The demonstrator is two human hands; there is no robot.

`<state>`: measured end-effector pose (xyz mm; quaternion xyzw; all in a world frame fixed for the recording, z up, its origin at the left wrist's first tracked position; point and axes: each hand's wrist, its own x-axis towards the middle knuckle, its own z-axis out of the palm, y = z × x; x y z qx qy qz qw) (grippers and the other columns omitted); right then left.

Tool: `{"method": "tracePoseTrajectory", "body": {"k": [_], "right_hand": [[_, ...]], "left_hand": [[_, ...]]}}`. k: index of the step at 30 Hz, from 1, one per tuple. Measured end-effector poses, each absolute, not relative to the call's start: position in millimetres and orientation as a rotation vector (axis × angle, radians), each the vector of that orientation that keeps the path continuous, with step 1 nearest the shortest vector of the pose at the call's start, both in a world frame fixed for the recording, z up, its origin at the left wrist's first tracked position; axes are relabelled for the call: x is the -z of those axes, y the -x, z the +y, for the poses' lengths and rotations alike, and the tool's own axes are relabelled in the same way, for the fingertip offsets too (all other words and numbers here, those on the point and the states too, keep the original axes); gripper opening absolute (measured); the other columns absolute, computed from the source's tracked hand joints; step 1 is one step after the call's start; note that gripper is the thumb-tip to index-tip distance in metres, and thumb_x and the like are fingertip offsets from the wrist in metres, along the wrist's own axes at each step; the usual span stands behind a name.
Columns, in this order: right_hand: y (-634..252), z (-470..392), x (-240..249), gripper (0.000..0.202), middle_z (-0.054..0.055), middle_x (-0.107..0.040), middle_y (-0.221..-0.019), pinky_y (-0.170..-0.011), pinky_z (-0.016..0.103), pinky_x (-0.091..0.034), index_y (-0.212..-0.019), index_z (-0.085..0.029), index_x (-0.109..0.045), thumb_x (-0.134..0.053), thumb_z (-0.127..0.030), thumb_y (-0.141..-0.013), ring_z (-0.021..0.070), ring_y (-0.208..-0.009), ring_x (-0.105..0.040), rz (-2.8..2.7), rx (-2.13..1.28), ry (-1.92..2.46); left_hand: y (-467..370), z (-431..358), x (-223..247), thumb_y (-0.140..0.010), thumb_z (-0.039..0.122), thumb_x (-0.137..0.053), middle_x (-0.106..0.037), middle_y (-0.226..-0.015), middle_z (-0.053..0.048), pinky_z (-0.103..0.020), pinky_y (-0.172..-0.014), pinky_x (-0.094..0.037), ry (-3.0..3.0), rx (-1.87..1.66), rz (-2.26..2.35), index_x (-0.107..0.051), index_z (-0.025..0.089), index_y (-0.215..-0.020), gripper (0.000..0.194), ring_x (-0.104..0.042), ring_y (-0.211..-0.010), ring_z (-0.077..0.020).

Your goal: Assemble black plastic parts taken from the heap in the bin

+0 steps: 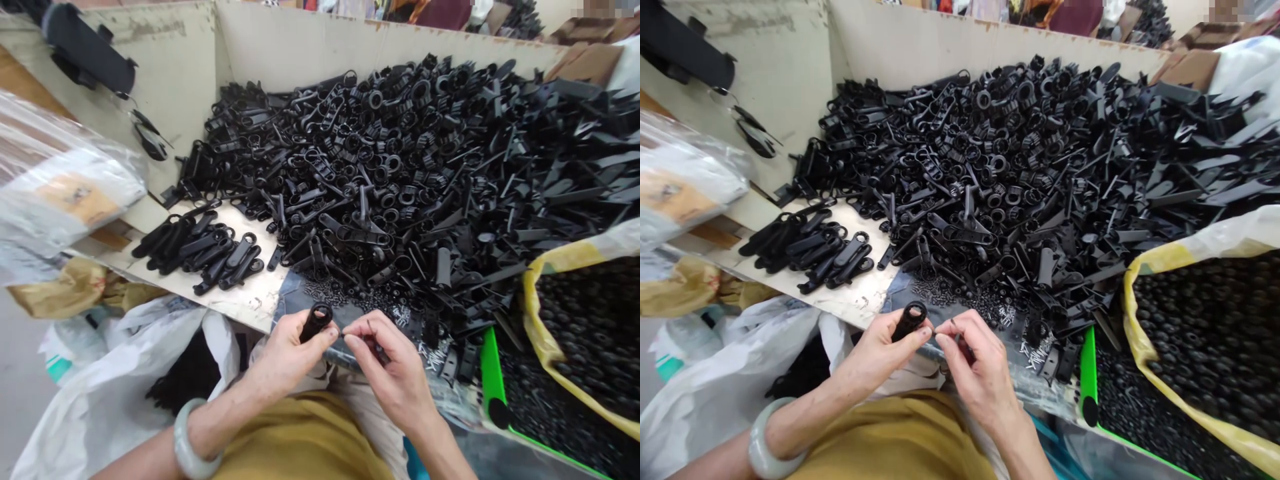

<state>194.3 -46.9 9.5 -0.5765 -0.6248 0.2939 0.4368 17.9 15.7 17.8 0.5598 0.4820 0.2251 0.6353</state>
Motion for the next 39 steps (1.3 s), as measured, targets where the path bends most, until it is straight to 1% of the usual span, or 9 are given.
{"method": "tracePoseTrajectory", "body": {"k": [3,8,12,22,26,31,34,37,39], "right_hand": [[-196,-42,-11,0.017,0.003,-0.064,-0.086,-0.067,0.027,-0.049,-0.092,-0.022,-0.065,-0.054,-0.026,-0.104,0.0162,-0.075,-0.061,-1.633,-0.757,1.39],[-201,-40,-8,0.015,0.002,-0.061,-0.085,-0.066,0.027,-0.046,-0.093,-0.022,-0.062,-0.053,-0.025,-0.105,0.0156,-0.074,-0.058,-1.726,-0.829,1.38],[-204,-41,-7,0.012,0.002,-0.061,-0.088,-0.068,0.027,-0.046,-0.097,-0.023,-0.062,-0.052,-0.023,-0.105,0.0148,-0.076,-0.059,-1.77,-0.88,1.362],[-209,-44,-10,0.011,0.002,-0.06,-0.09,-0.069,0.026,-0.045,-0.1,-0.023,-0.061,-0.052,-0.021,-0.106,0.0142,-0.077,-0.059,-1.826,-0.913,1.365],[-209,-45,-8,0.011,0.002,-0.06,-0.091,-0.071,0.026,-0.046,-0.1,-0.023,-0.061,-0.052,-0.02,-0.105,0.0141,-0.079,-0.059,-1.826,-0.924,1.368],[-209,-45,-8,0.012,0.001,-0.06,-0.089,-0.068,0.024,-0.045,-0.099,-0.022,-0.062,-0.053,-0.019,-0.105,0.0127,-0.075,-0.058,-1.808,-0.908,1.346],[-206,-45,-7,0.011,0.0,-0.061,-0.086,-0.066,0.023,-0.045,-0.096,-0.022,-0.064,-0.057,-0.02,-0.103,0.0121,-0.073,-0.058,-1.772,-0.897,1.341],[-200,-46,-6,0.011,-0.001,-0.062,-0.08,-0.06,0.023,-0.044,-0.09,-0.022,-0.067,-0.063,-0.021,-0.1,0.0117,-0.067,-0.057,-1.656,-0.828,1.383],[-196,-47,-5,0.01,-0.001,-0.065,-0.079,-0.058,0.022,-0.045,-0.088,-0.022,-0.07,-0.066,-0.019,-0.098,0.0117,-0.065,-0.059,-1.574,-0.759,1.383]], "left_hand": [[-15,15,-18,-0.089,0.042,-0.066,-0.05,-0.07,0.004,-0.025,-0.063,-0.036,-1.278,-0.531,1.072,-0.056,0.019,-0.075,0.029,-0.043,-0.067,-0.0127],[-7,14,-11,-0.09,0.04,-0.066,-0.059,-0.075,0.002,-0.026,-0.068,-0.042,-1.287,-0.526,1.045,-0.063,0.017,-0.081,0.025,-0.051,-0.072,-0.0143],[-5,14,-7,-0.091,0.039,-0.066,-0.062,-0.077,0.001,-0.026,-0.071,-0.044,-1.3,-0.513,1.033,-0.065,0.017,-0.082,0.024,-0.055,-0.074,-0.015],[-8,11,-7,-0.09,0.034,-0.064,-0.061,-0.077,0.001,-0.027,-0.073,-0.043,-1.266,-0.51,1.001,-0.064,0.016,-0.081,0.02,-0.054,-0.076,-0.0152],[-9,9,-6,-0.089,0.035,-0.065,-0.061,-0.077,0.001,-0.027,-0.072,-0.043,-1.243,-0.515,1.001,-0.063,0.016,-0.081,0.021,-0.054,-0.076,-0.0156],[-10,10,-8,-0.086,0.037,-0.066,-0.062,-0.077,0.001,-0.027,-0.072,-0.043,-1.237,-0.504,1.014,-0.064,0.016,-0.08,0.022,-0.053,-0.074,-0.015],[-12,11,-11,-0.08,0.038,-0.072,-0.056,-0.069,0.003,-0.024,-0.062,-0.038,-1.194,-0.462,1.03,-0.064,0.016,-0.078,0.024,-0.048,-0.066,-0.0116],[-14,9,-11,-0.075,0.042,-0.078,-0.042,-0.057,0.009,-0.021,-0.048,-0.023,-1.0,-0.402,0.998,-0.06,0.017,-0.077,0.03,-0.032,-0.051,-0.0063],[-15,8,-11,-0.074,0.045,-0.08,-0.039,-0.057,0.01,-0.021,-0.044,-0.016,-0.823,-0.414,0.962,-0.061,0.017,-0.08,0.034,-0.024,-0.047,-0.0045]]}}
